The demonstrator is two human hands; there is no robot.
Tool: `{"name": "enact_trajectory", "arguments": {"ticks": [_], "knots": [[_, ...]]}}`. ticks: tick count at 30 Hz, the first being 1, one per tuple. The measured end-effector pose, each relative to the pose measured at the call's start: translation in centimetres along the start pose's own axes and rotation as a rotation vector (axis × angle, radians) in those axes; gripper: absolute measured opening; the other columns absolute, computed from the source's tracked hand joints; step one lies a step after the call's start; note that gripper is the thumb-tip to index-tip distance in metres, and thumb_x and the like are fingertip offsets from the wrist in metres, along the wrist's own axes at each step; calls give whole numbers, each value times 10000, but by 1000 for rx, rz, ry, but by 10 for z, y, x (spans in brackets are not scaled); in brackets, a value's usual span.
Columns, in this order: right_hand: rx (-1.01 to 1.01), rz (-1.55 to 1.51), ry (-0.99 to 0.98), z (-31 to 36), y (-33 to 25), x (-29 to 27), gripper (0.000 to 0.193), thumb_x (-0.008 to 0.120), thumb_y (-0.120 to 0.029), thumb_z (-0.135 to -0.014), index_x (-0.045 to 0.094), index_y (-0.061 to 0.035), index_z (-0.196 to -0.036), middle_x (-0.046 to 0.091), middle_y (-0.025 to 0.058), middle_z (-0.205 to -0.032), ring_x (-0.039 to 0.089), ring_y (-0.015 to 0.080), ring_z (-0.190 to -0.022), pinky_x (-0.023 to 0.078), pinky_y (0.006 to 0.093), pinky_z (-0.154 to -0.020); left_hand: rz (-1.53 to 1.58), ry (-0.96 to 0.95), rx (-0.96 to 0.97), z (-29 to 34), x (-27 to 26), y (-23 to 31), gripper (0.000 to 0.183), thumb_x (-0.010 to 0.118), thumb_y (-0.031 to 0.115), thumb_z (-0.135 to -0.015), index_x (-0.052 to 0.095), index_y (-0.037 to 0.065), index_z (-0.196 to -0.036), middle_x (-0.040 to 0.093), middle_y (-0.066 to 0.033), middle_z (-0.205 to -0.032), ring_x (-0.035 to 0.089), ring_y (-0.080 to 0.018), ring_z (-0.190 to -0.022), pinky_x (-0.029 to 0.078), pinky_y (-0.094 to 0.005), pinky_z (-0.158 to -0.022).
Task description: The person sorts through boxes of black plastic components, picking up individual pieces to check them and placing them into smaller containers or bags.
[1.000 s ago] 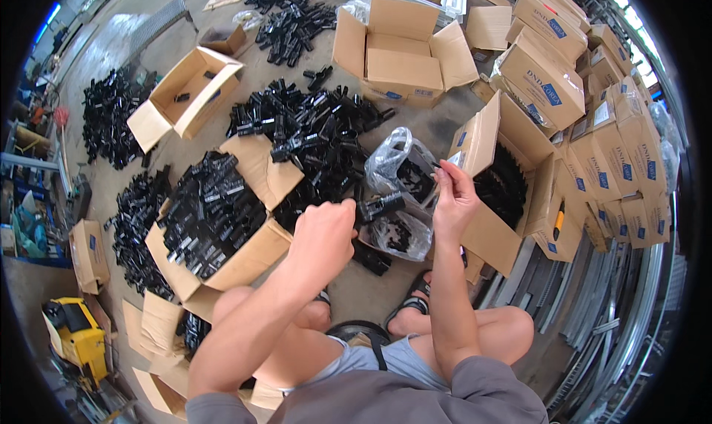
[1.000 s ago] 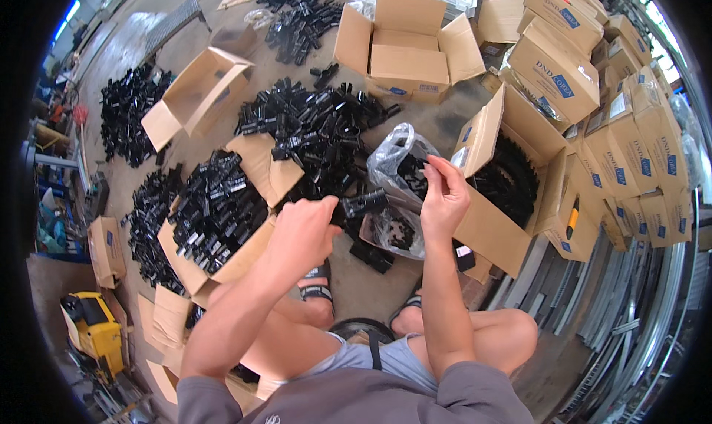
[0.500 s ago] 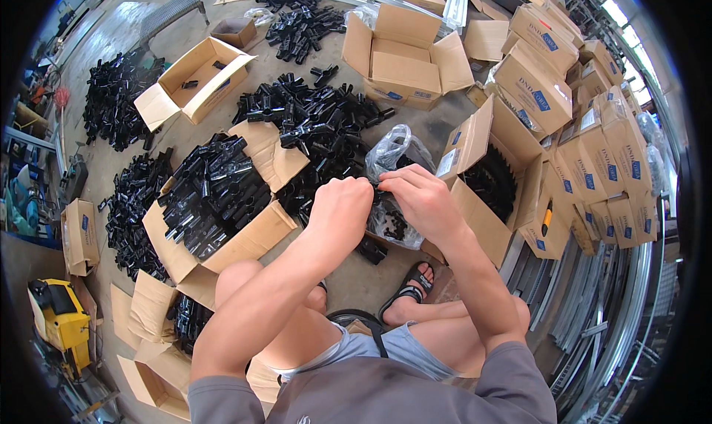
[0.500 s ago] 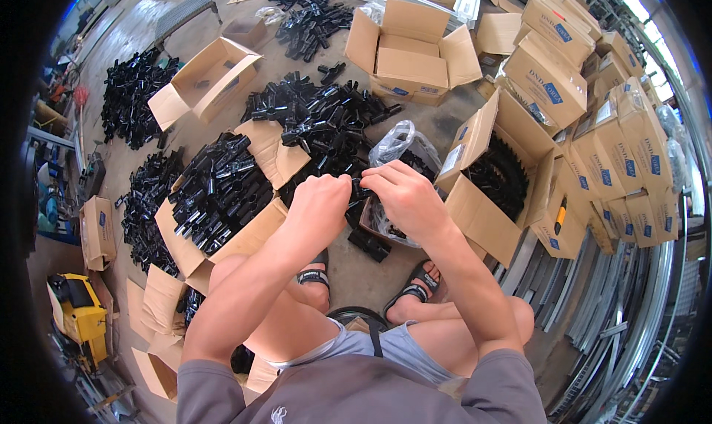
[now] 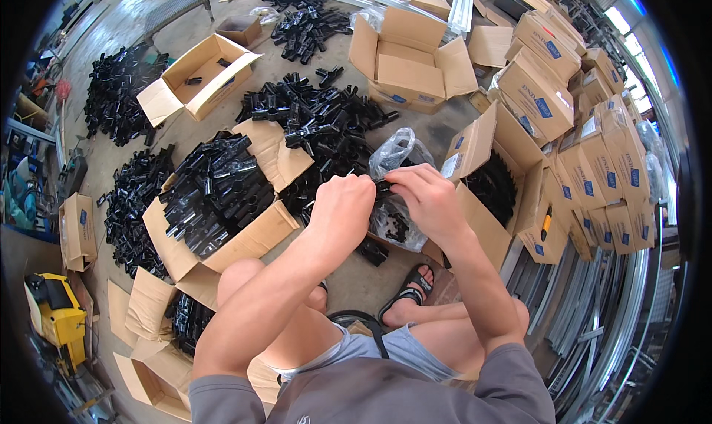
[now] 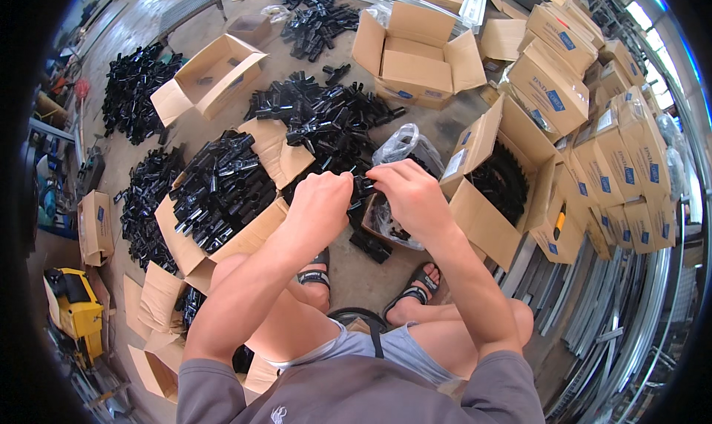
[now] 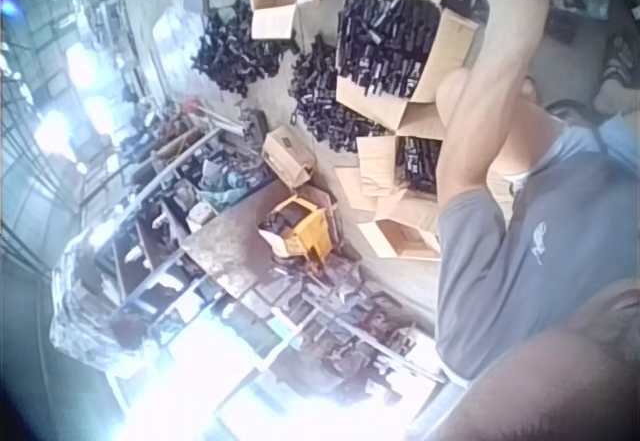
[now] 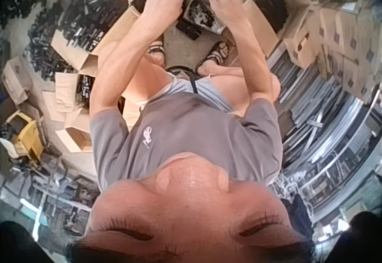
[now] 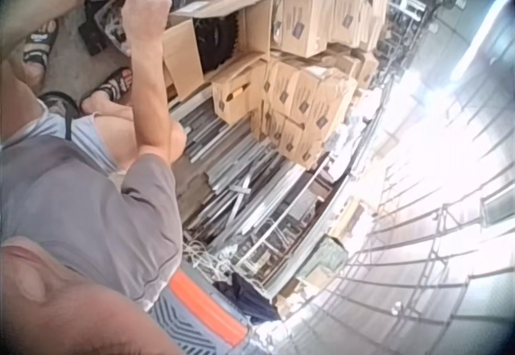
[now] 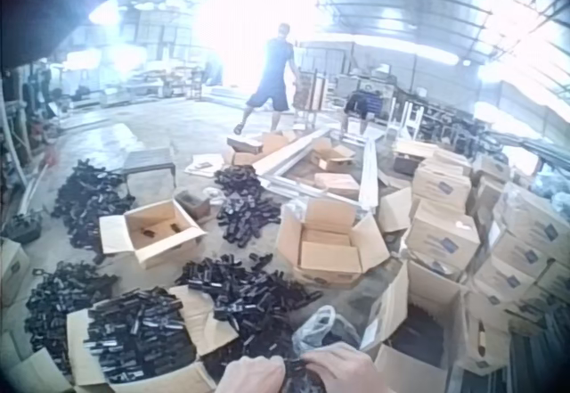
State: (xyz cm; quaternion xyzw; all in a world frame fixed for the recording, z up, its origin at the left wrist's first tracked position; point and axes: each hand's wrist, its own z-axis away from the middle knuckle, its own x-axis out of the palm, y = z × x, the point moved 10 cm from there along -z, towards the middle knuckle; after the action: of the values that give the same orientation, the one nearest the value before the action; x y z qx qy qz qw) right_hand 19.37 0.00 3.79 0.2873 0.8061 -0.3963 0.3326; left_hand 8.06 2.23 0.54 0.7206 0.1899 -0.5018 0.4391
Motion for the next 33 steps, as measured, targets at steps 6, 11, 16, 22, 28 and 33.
{"name": "enact_trajectory", "arguments": {"ticks": [6,11,16,22,28,33], "knots": [[-8,35,48,4,13,-4,190,770,-77,-844,758,-69,-1033,743,48,-986,666,258,-959,508,376,-853,-11,-5,-37,-3,2,-3,162,752,-8,-736,647,-25,-858,704,-222,-791,726,-404,-775,588,-470,-690],[12,53,34,4,14,-3,116,769,-95,-850,745,-83,-962,731,35,-975,665,240,-963,476,365,-861,-21,-20,-36,-5,7,-3,195,780,24,-752,643,-24,-882,703,-217,-779,721,-406,-770,581,-474,-687],[35,52,13,4,13,-5,142,798,-82,-827,735,-66,-953,731,58,-1006,663,262,-981,479,374,-896,-38,-18,-46,-7,7,-4,196,783,36,-760,643,-21,-886,706,-217,-785,724,-403,-778,581,-472,-684],[69,33,106,4,16,-16,130,790,-68,-841,729,-46,-954,732,81,-971,679,280,-940,516,376,-855,-39,-80,-96,-8,11,-8,337,782,49,-788,615,-5,-1075,694,-217,-768,716,-409,-770,567,-490,-680],[807,-194,522,76,153,-13,222,662,-207,-1012,701,1,-947,720,109,-792,691,172,-752,536,332,-720,110,-13,-123,-6,-21,2,658,766,52,-850,441,211,-1401,648,-189,-675,680,-431,-717,483,-520,-625],[1000,114,-223,183,240,126,256,706,-292,-929,771,-53,-990,749,238,-971,724,418,-970,564,498,-906,197,88,-103,-2,-42,9,592,786,75,-852,529,221,-1366,680,-185,-726,677,-422,-716,491,-497,-646]]}}
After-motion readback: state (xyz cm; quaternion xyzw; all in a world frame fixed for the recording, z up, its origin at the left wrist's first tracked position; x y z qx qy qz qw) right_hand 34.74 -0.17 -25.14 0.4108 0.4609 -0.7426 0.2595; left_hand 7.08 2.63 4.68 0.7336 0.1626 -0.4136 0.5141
